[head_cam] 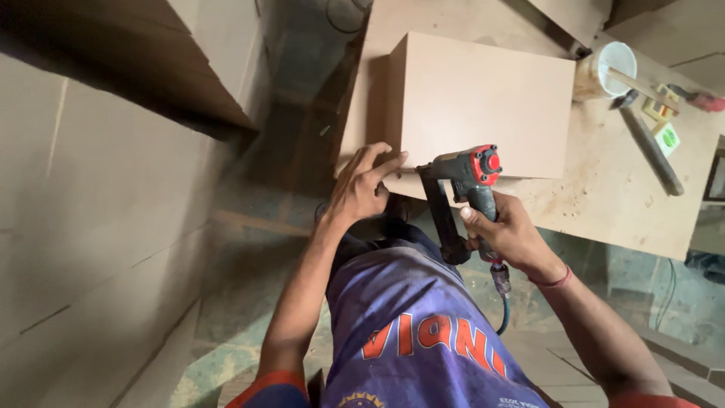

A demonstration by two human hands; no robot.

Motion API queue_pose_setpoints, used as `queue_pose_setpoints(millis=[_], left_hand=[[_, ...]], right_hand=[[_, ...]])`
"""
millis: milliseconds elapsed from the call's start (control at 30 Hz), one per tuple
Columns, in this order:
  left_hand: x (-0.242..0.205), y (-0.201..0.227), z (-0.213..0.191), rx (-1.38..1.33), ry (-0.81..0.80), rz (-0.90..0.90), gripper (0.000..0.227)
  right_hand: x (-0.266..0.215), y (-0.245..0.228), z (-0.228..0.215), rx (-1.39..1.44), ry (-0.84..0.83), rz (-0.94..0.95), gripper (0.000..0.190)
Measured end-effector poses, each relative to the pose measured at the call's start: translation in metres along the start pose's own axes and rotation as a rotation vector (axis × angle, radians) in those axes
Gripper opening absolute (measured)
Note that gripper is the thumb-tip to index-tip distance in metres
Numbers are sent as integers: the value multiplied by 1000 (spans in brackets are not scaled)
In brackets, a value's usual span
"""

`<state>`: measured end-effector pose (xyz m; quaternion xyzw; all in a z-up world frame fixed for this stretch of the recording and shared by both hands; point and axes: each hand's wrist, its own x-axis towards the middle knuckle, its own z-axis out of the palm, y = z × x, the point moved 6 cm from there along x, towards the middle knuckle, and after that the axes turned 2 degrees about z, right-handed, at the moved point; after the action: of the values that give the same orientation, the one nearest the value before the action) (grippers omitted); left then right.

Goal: The person applies glue to the edges of a wooden box frame and attaches a flat wooden panel using a pneumatic nail gun. The person repeats this process for multiple boxes, applying glue and nailing panels to complete the assembly.

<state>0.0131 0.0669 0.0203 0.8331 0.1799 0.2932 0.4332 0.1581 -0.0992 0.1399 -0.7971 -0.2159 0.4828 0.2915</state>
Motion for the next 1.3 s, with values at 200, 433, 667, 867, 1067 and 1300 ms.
queue_pose_setpoints(millis=[200, 433, 667, 867, 1067, 1300], left_hand=[[-1, -4, 1, -50, -40, -24, 72], [-1, -7, 4, -93, -47, -15, 70], [-1, -6, 4, -80, -44, 0, 69], [1, -6, 2, -79, -34, -6, 69], [-1, -2, 0, -88, -13, -61, 54], [6, 31, 16, 120, 192, -86, 38]], right_hand=[[11, 0, 14, -73, -25, 8, 27], [10, -3, 13, -73, 4, 18, 29], [10, -7, 12, -108, 7, 52, 32], [6, -8, 7, -116, 23, 54, 31], [-11, 17, -40, 163, 186, 167, 23], [-19, 67, -161, 110, 596, -6, 27]])
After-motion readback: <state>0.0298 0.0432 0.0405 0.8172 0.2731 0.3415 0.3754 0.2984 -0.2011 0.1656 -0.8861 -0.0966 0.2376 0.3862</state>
